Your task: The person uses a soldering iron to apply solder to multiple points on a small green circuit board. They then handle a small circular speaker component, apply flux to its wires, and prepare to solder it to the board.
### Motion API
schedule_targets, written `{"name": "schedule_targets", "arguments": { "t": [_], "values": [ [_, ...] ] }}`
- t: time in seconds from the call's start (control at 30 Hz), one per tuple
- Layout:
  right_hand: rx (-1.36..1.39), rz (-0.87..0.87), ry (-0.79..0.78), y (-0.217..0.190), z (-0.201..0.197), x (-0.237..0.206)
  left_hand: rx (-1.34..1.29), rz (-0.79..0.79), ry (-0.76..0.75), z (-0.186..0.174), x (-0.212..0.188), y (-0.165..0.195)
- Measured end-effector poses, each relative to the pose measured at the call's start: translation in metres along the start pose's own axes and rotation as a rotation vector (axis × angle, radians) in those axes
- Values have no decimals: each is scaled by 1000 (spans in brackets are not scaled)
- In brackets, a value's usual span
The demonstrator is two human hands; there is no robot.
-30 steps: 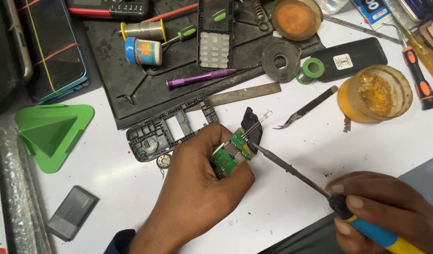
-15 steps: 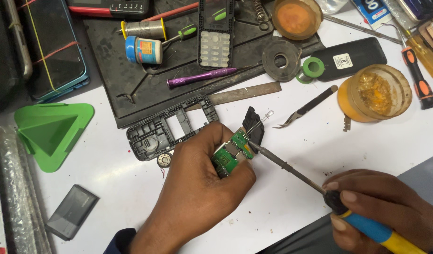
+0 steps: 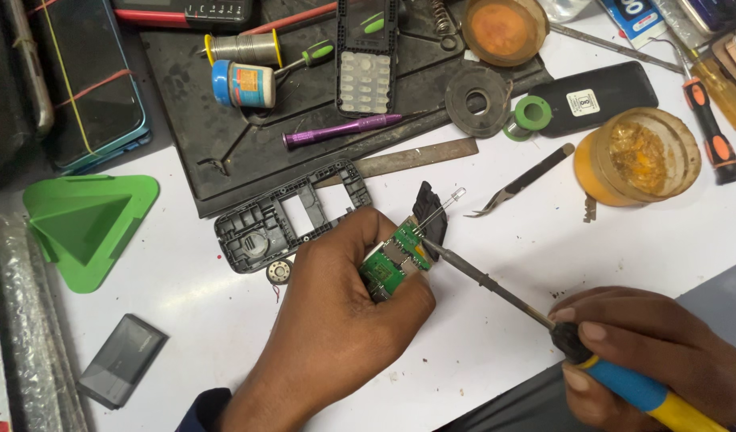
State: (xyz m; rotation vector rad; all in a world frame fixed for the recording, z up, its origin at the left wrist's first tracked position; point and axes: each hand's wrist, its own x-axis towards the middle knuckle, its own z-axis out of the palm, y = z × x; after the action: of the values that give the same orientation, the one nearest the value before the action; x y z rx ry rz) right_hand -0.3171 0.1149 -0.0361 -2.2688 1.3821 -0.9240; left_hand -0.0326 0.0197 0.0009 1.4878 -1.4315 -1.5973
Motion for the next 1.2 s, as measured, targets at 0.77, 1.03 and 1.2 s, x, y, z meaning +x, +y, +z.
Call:
{"name": "schedule_targets", "arguments": {
  "t": [0.77, 1.03, 1.2],
  "values": [
    [-12, -46, -40, 4, -6, -3, 3, 22, 24, 1, -1, 0],
    [-40, -56, -25, 3, -3, -1, 3, 6, 17, 1, 0, -2],
    [-29, -3, 136, 0, 4, 3, -16, 30, 40, 1, 1, -7]
  ]
}}
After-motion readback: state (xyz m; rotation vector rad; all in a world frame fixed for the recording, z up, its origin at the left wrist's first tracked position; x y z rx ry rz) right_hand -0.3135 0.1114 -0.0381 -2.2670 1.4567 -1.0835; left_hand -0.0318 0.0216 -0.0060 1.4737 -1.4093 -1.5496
